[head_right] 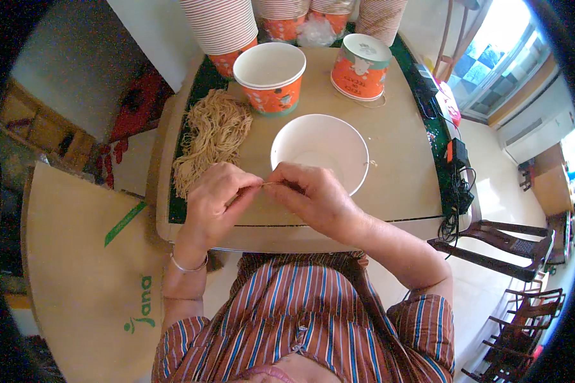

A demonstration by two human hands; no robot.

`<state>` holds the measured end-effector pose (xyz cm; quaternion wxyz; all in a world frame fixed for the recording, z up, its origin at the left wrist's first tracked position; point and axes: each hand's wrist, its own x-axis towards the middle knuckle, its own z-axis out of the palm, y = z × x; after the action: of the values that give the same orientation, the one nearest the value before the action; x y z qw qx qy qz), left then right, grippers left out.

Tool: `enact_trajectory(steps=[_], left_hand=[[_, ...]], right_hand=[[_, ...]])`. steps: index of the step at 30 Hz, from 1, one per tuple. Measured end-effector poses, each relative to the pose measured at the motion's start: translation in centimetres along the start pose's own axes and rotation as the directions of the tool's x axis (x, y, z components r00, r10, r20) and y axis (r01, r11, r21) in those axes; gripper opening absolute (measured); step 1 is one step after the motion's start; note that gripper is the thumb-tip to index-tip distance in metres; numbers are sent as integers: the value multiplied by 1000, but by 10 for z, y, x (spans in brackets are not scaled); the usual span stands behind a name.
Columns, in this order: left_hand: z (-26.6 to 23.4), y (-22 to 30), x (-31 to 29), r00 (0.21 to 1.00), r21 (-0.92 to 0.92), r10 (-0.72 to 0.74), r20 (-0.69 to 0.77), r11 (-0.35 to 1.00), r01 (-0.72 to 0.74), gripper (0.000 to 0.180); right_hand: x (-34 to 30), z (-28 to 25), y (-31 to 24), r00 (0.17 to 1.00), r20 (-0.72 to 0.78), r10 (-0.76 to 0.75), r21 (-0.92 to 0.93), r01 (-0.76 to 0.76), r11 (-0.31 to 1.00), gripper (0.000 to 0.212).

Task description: Manually attaching and tying thin string handles to paper bowls.

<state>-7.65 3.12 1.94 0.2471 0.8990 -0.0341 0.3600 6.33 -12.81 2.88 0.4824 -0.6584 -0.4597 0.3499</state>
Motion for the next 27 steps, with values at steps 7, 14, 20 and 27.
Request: enact_trajectory(steps=[7,14,20,27], left_hand=[[2,-12,-10,960,-283,-275,57,917,280,13],[22,-30,-32,903,-666,-415,115,642,380,13],[34,-21,-45,753,-674,-658,-1,557,486,12],[38,16,-54,719,-688,-693,48,499,527,13]], right_hand=[[-4,2,-1,992,-54,-115,-133,107,985,16],[-8,7,-2,995,-48,-89,-138,81,987,16],[-5,9,-2,997,-65,50,-67,-55,996,15],[-7,23,9,930,-164,-329,-428,234,873,10]])
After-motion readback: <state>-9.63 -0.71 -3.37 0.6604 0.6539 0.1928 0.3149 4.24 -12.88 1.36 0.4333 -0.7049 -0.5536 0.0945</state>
